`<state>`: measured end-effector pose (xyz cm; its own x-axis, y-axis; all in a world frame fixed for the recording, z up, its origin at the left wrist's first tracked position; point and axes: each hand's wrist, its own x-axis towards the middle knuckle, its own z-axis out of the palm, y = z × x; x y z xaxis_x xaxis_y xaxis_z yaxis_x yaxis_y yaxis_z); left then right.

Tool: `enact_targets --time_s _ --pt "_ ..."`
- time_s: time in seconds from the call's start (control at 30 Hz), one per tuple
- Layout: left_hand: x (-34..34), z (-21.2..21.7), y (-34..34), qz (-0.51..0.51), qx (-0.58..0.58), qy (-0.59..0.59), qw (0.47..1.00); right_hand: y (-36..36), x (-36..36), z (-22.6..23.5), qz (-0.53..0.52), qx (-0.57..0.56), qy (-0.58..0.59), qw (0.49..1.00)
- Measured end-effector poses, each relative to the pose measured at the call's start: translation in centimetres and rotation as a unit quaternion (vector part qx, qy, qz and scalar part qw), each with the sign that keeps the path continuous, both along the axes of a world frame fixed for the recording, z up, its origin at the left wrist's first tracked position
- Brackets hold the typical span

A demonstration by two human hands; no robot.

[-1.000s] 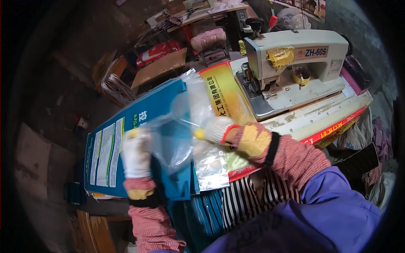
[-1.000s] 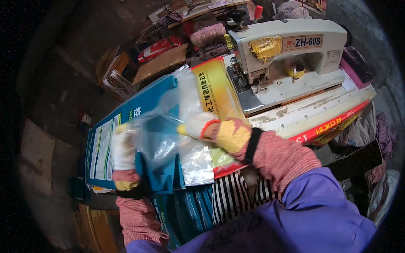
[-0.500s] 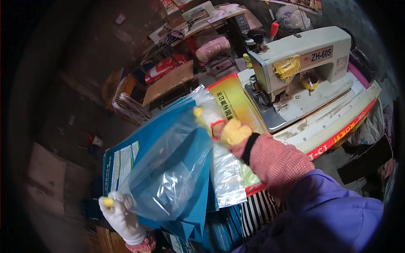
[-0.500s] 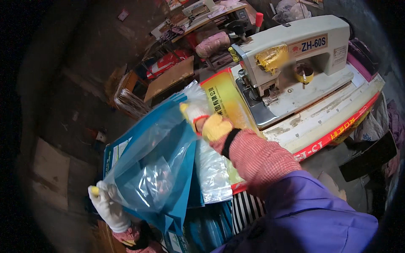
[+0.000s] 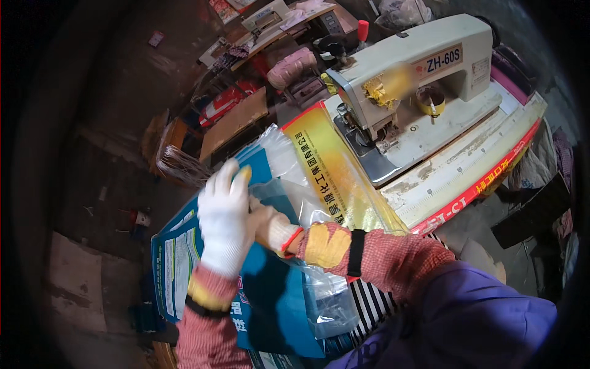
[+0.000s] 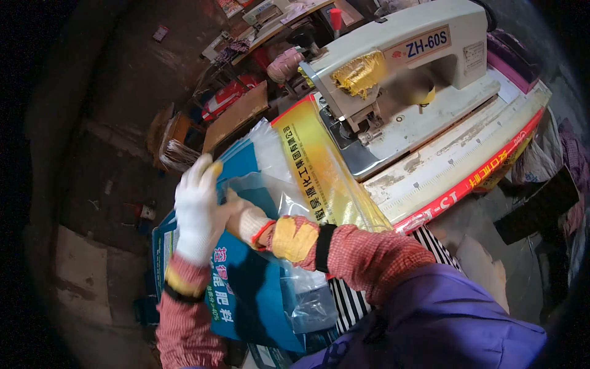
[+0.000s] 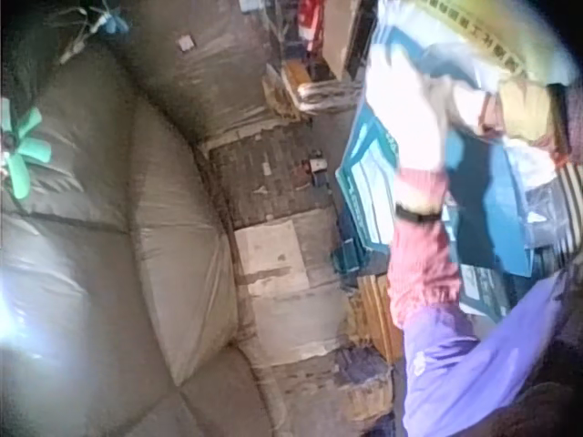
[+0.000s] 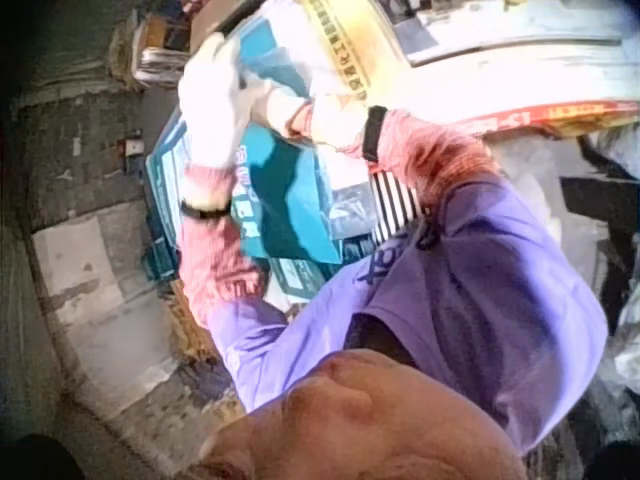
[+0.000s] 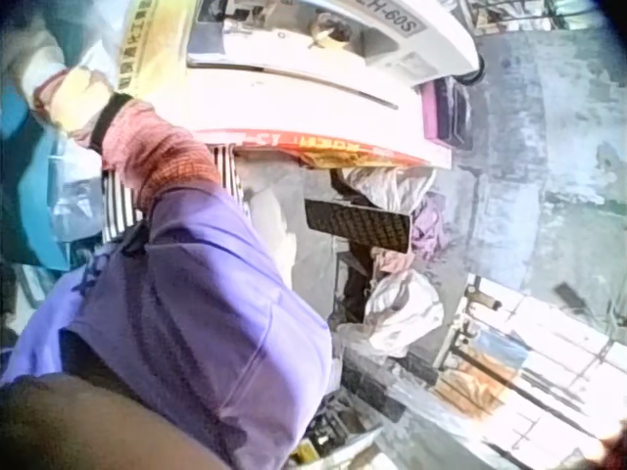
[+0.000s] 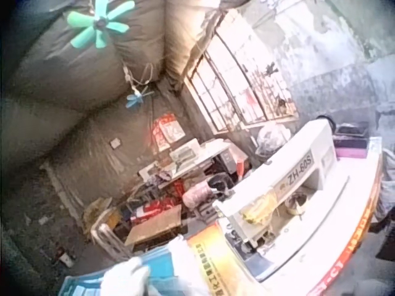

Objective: Sewing the edges of plastic fertilizer bags using an industrial sewing machine.

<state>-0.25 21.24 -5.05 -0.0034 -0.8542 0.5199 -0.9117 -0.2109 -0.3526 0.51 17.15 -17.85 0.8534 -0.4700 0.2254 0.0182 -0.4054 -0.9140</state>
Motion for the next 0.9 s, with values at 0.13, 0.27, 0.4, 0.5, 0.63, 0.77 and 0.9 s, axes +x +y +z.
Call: enact_targets --time_s 0.13,0.27,0.4,0.5,0.63,0.77,0.9 --pt "0.7 -3.4 -3.6 0.101 0.261 -0.159 0.947 2.2 -3.0 -0.8 0.070 -0.212 -0.117 0.968" --pt "2.1 -5.4 1.2 0.066 0.351 0.074 0.931 1.0 -4.7 -2.4 0.289 -0.101 -0.029 0.952" --pt "4.4 -1.4 1.6 0.273 0.183 -0.108 0.938 -1.0 -3.0 -4.0 0.170 0.057 0.010 0.984" --pt "7.3 -1.5 0.8 0.293 0.204 -0.143 0.923 -1.0 -2.0 -3.7 0.105 0.091 0.000 0.990" --pt "6.7 2.6 -3.5 0.319 0.199 -0.312 0.873 4.1 -4.9 -1.6 0.313 -0.342 -0.004 0.886" --pt "5.2 8.4 -11.0 0.253 0.153 -0.496 0.817 13.0 -9.9 -10.4 0.369 -0.227 -0.005 0.901" --pt "3.3 8.4 -14.0 0.326 0.027 -0.215 0.920 7.2 -17.5 -9.7 0.307 -0.152 0.085 0.936"
